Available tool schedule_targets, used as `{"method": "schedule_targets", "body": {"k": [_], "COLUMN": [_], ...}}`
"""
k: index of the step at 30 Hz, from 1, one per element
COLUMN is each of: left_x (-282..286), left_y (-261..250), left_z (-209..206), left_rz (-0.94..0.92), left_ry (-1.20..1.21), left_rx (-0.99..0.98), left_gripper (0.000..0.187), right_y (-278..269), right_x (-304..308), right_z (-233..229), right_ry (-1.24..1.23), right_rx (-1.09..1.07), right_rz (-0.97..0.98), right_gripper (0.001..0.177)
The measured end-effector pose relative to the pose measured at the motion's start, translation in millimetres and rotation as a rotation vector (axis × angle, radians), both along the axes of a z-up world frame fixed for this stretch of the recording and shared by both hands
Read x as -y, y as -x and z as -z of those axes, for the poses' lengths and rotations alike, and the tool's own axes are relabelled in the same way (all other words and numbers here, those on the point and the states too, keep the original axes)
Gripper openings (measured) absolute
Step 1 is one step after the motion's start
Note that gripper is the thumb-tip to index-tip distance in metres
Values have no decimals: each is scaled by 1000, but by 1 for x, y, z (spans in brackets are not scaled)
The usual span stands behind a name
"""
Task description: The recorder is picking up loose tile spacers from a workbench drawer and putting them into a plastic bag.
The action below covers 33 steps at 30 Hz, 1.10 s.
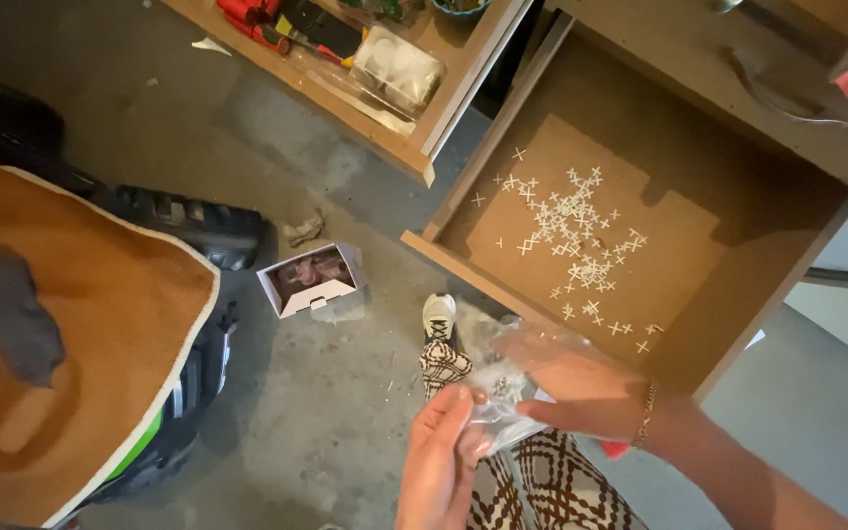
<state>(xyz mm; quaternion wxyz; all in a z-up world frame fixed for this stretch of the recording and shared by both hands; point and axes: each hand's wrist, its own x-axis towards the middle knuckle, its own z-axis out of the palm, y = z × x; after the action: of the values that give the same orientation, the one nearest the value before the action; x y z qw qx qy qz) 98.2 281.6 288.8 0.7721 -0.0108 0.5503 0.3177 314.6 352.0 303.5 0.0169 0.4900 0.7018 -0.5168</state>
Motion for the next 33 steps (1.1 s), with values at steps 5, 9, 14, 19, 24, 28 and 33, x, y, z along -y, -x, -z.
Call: {"method": "schedule_targets", "body": {"k": [5, 9, 14, 19, 24, 28, 33], "left_x": [12, 14, 9, -3, 9, 17, 2], "left_y": [5, 0, -19, -36, -37, -44, -57], "left_z": [7, 9, 4, -1, 25, 44, 51], "left_rz": [-259, -208, -220, -205, -188, -61, -118], "left_ry": [204, 108, -84, -4, -100, -139, 46], "left_rx": [96, 175, 278, 64, -47, -170, -230], "left_gripper": [19, 19, 16, 24, 28, 38, 42], "right_y": [-15, -17, -24, -29, -92, -147, -180], "right_x": [-1, -5, 4, -14, -12, -30, -25], "right_z": [-4, -5, 20, -19, 14, 121, 291], "right_ry": [-183, -130, -87, 748, 458, 11, -226], "right_rx": [34, 2, -297, 257, -577, -39, 629], "right_rz": [-177, -204, -99, -53, 323, 930, 562], "right_gripper": [77, 84, 86, 86, 68, 49, 66]}}
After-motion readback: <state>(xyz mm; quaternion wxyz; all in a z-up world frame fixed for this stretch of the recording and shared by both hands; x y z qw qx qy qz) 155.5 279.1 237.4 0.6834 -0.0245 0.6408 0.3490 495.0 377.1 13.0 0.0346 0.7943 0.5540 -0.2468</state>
